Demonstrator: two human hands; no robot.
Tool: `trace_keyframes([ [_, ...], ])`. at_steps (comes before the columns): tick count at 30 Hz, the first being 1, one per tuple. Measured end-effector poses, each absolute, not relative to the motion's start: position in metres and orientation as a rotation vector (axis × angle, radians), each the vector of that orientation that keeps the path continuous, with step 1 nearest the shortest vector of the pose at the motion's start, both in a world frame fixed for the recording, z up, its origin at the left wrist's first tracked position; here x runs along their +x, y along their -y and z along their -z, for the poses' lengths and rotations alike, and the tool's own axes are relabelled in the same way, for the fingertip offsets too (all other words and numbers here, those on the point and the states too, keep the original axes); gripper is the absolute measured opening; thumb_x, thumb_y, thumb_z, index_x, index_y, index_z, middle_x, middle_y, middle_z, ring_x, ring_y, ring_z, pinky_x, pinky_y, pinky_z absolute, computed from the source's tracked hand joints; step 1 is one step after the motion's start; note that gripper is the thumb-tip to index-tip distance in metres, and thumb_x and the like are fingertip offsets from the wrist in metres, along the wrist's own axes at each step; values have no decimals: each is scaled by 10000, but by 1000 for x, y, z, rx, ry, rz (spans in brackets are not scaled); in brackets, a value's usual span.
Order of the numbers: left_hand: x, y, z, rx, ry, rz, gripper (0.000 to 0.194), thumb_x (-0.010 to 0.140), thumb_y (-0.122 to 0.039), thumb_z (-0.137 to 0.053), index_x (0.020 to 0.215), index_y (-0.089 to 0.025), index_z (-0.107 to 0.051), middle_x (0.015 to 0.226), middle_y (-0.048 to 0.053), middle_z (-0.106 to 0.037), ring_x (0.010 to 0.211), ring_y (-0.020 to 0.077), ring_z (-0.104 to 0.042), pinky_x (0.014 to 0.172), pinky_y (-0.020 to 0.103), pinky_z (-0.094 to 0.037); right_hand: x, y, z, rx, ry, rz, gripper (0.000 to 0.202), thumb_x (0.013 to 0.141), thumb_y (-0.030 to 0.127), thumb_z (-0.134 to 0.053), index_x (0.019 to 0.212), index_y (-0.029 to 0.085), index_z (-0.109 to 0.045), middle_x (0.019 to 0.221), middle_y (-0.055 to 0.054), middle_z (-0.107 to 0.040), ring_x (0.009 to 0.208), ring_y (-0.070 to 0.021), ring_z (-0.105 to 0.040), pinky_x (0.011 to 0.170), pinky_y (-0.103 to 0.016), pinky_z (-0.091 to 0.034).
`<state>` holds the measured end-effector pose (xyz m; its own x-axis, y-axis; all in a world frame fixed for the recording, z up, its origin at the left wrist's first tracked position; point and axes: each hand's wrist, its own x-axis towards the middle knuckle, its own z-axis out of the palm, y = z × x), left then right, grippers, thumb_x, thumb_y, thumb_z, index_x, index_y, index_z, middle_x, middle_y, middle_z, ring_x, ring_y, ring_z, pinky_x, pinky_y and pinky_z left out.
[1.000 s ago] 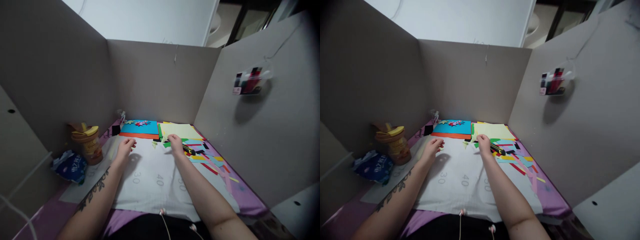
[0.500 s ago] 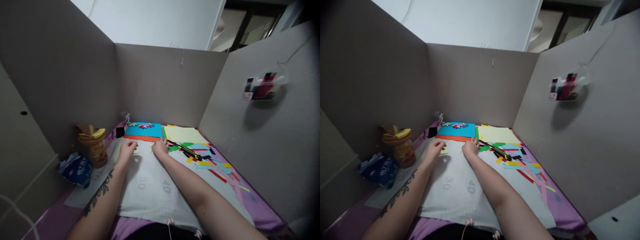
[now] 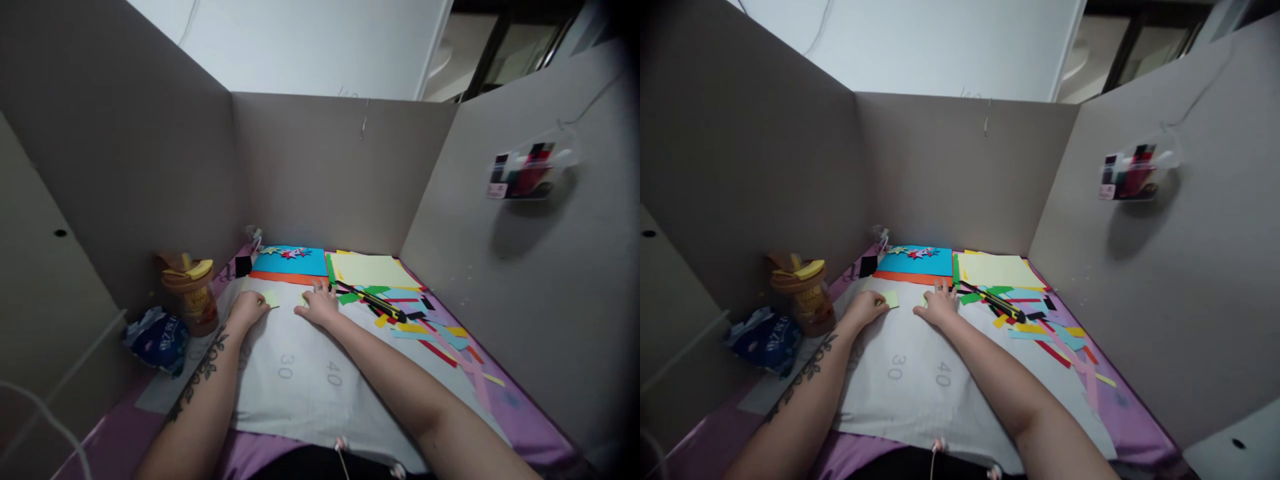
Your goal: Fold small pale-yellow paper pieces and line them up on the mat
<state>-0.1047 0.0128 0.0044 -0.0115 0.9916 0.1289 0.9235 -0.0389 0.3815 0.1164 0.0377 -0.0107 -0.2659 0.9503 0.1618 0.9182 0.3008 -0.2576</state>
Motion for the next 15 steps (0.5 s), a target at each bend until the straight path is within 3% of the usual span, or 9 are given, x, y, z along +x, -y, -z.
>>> trace_keyframes([
  [3,-104,-13,-4,2097,-2063,-455,326,683,-397,-627,909,-179,-713,947,110,-695,911,245,-603,744,279,-410,118,-19,9,-1564,2245,-140,476,736,480,-620,1135,221,-594,1416,-136,-343,1334,-357,-171,1024,-584,-108],
  [6,-106,-15,-4,2111,-2061,-400,327,704,-389,-607,938,-185,-708,958,109,-694,912,238,-604,734,273,-404,118,9,12,-1222,2349,-124,339,776,360,-606,1076,202,-613,1338,-115,-444,1299,-298,-269,1040,-492,-210],
  [9,-107,-17,-4,2123,-2038,-369,305,728,-402,-582,902,-189,-713,912,105,-701,866,228,-610,703,267,-396,117,34,18,-889,2500,-186,177,792,310,-590,923,209,-655,1221,-76,-547,1226,-255,-378,1024,-438,-281],
  [15,-106,-15,-7,2061,-2018,-433,302,740,-418,-572,878,-191,-716,855,75,-704,772,201,-596,619,251,-355,121,42,21,-820,2468,-310,166,784,268,-594,925,205,-654,1092,-87,-599,1106,-225,-483,938,-396,-389],
])
